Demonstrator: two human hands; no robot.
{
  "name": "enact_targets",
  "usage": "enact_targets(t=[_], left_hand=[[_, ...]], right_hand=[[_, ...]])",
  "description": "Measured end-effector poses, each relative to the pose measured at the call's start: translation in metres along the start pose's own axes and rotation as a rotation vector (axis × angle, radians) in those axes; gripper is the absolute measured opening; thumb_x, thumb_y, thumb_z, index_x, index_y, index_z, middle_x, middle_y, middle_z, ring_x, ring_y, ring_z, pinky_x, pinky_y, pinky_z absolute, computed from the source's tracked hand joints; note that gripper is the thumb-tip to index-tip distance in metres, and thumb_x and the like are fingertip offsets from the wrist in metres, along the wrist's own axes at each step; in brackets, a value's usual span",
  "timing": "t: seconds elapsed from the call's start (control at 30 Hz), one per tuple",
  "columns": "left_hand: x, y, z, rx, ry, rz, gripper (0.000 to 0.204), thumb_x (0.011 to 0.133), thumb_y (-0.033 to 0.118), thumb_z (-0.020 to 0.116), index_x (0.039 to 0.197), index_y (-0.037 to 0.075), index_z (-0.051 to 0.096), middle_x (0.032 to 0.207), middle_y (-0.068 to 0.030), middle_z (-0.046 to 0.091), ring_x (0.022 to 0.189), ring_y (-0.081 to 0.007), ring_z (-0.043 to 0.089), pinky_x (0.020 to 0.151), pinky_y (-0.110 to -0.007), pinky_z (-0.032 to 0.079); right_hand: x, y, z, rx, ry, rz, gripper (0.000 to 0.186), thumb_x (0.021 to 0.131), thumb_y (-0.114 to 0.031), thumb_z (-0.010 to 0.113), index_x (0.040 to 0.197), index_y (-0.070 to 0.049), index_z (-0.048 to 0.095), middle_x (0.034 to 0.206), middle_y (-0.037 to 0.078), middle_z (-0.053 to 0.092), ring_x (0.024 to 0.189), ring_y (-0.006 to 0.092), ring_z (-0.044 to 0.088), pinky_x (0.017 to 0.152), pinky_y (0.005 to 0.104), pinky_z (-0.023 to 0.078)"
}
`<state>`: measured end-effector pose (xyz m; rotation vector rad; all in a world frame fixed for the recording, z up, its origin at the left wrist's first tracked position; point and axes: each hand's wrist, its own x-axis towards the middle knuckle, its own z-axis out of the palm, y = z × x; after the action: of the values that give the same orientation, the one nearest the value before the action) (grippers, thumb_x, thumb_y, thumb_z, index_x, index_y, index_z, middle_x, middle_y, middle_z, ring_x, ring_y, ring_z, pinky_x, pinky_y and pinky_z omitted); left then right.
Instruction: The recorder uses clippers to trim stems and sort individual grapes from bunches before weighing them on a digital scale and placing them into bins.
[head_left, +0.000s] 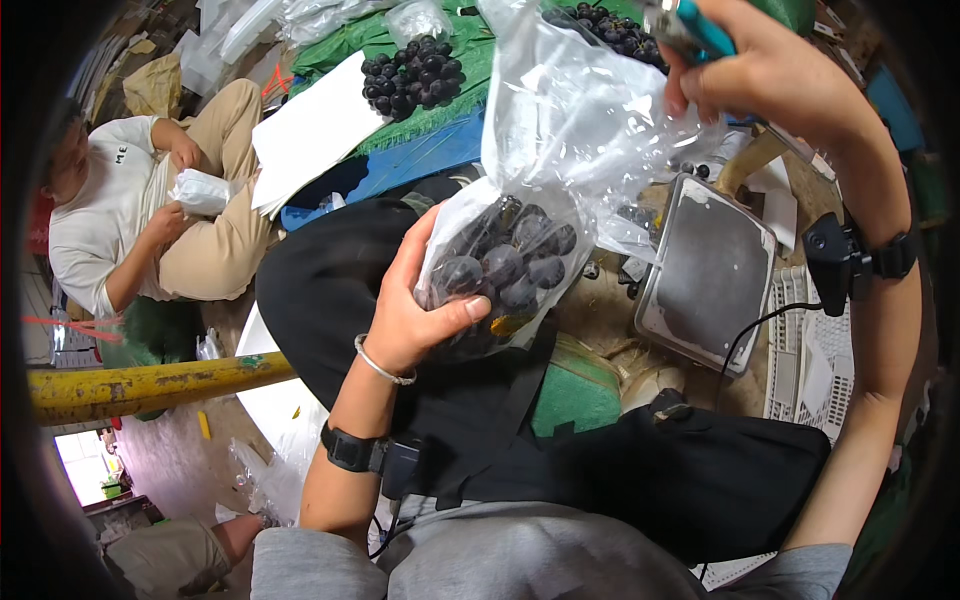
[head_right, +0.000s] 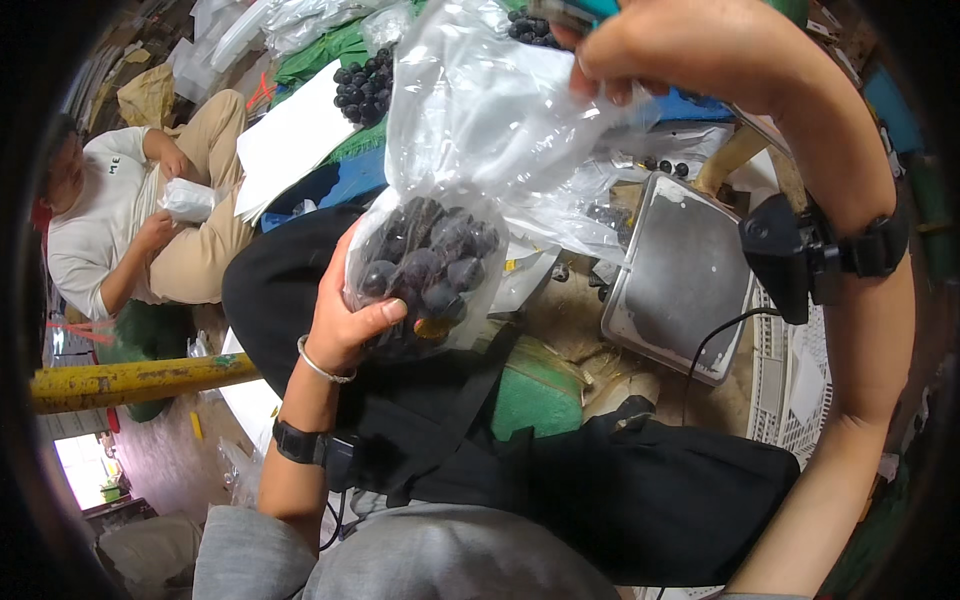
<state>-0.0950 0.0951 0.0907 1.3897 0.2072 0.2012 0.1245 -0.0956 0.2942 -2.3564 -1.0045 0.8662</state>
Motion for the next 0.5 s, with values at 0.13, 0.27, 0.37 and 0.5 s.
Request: enact_targets(t=[0.13, 0.27, 0.37, 0.5], left_hand=[[-0.003, -0.005, -0.003, 0.197, 0.000, 0.033, 0.093, 0.063, 0.023, 0.079, 0.139, -0.003, 0.032, 0.131, -0.0132, 0.047, 0.121, -0.0206, 0.046, 0.103, -0.033, 0.033], [-0.004, -0.008, -0.005, 0.109, -0.064, -0.045, 0.094, 0.063, 0.023, 0.079, 0.139, -0.004, 0.031, 0.130, -0.0136, 0.048, 0.120, -0.0215, 0.047, 0.104, -0.034, 0.033], [0.002, -0.008, 0.001, -0.043, -0.141, -0.069, 0.095, 0.063, 0.023, 0.080, 0.139, -0.004, 0.031, 0.131, -0.0143, 0.047, 0.122, -0.0225, 0.046, 0.105, -0.035, 0.032], [-0.001, 0.000, 0.004, -0.156, -0.218, -0.119, 0.092, 0.065, 0.023, 0.079, 0.139, -0.005, 0.030, 0.135, -0.0157, 0.045, 0.125, -0.0238, 0.043, 0.107, -0.036, 0.031]], right_hand=[[0.003, 0.017, 0.008, -0.070, -0.174, -0.361, 0.015, 0.077, -0.001, 0.060, 0.090, 0.002, 0.054, 0.089, 0.011, 0.060, 0.087, 0.0195, 0.061, 0.071, 0.0313, 0.046], [0.013, 0.029, 0.025, 0.535, -0.298, -0.431, 0.034, 0.077, -0.009, 0.068, 0.107, 0.001, 0.053, 0.098, 0.014, 0.063, 0.088, 0.0242, 0.060, 0.070, 0.0304, 0.045], [0.023, 0.035, 0.044, 0.569, -0.258, -0.392, 0.041, 0.077, -0.010, 0.063, 0.113, 0.002, 0.051, 0.094, 0.019, 0.066, 0.054, 0.0156, 0.062, 0.047, 0.0222, 0.044], [0.039, 0.050, 0.080, 0.392, -0.173, -0.370, 0.020, 0.071, -0.014, 0.074, 0.086, -0.005, 0.062, 0.079, 0.006, 0.069, 0.063, 0.0116, 0.060, 0.054, 0.0254, 0.045]])
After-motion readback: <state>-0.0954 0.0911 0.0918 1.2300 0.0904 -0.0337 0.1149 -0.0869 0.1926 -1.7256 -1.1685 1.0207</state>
